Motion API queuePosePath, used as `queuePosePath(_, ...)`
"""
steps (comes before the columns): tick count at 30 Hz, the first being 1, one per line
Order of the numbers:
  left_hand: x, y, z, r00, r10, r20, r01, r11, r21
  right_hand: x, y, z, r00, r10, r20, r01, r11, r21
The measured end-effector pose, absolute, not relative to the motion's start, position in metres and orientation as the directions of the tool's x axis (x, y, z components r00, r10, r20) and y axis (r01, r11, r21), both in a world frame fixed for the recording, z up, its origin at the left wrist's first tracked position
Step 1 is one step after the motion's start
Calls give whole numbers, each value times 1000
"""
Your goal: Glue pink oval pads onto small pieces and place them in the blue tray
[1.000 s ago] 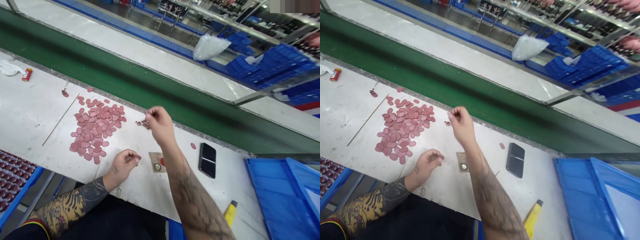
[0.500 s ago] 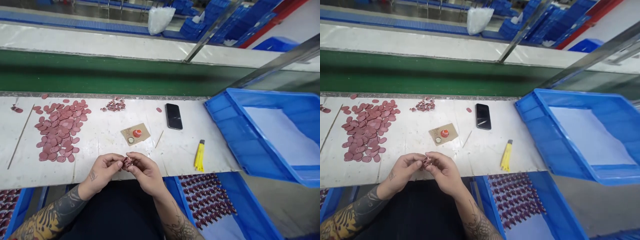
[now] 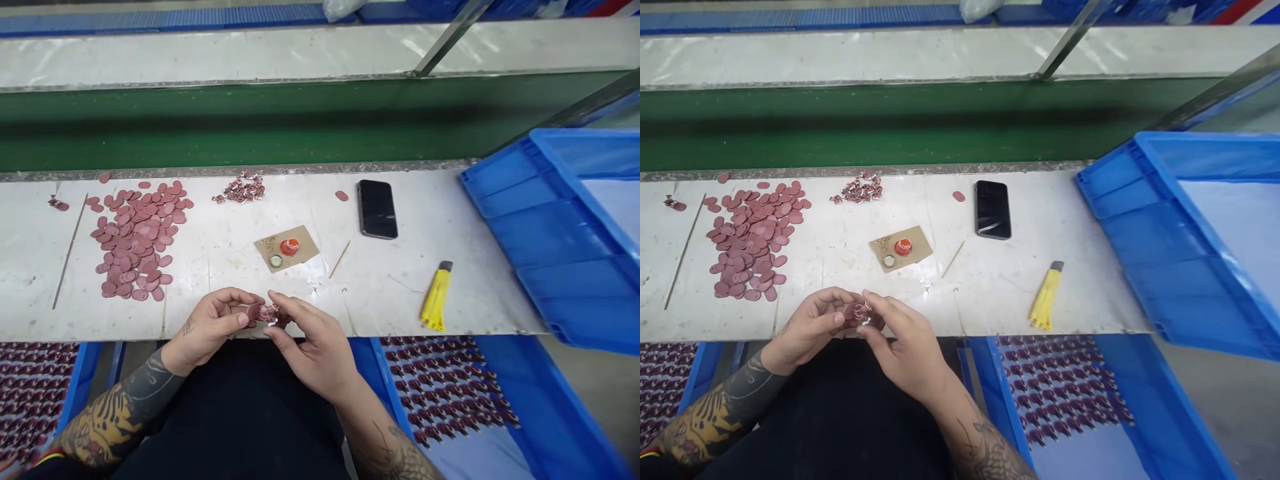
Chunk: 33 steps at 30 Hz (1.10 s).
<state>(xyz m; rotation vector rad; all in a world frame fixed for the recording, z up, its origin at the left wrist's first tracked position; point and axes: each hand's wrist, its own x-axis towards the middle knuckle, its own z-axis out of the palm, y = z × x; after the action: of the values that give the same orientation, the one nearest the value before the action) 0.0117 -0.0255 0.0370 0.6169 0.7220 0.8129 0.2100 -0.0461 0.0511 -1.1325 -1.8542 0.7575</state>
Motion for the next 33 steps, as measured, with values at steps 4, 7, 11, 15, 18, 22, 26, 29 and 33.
queuePosePath(4, 12, -27, 36, 483, 818, -313, -442, 537, 719, 205, -48, 54, -284, 892, 351, 439, 446, -780)
queuePosePath(7, 12, -27, 34, 470, 823, -318, -451, 534, 716, 203, -48, 53, -281, 890, 359, 439, 451, -777)
queuePosePath(11, 11, -29, 33, 479, 812, -334, -443, 552, 707, 202, -49, 49, -281, 895, 348, 454, 443, -773)
queuePosePath(15, 10, -30, 31, 484, 807, -339, -438, 558, 705, 201, -48, 47, -286, 894, 345, 453, 443, -773)
queuePosePath(18, 11, -30, 31, 483, 810, -333, -445, 554, 703, 201, -48, 47, -293, 890, 349, 449, 450, -772)
queuePosePath(22, 12, -30, 31, 475, 816, -330, -446, 547, 708, 201, -48, 48, -304, 887, 347, 448, 454, -770)
queuePosePath(26, 12, -30, 31, 472, 821, -322, -446, 538, 715, 201, -47, 48, -313, 888, 336, 450, 451, -771)
queuePosePath(29, 13, -30, 32, 475, 822, -314, -451, 534, 715, 202, -48, 48, -316, 885, 341, 452, 456, -767)
queuePosePath(33, 14, -30, 32, 470, 827, -309, -463, 529, 711, 203, -48, 49, -337, 881, 331, 475, 463, -748)
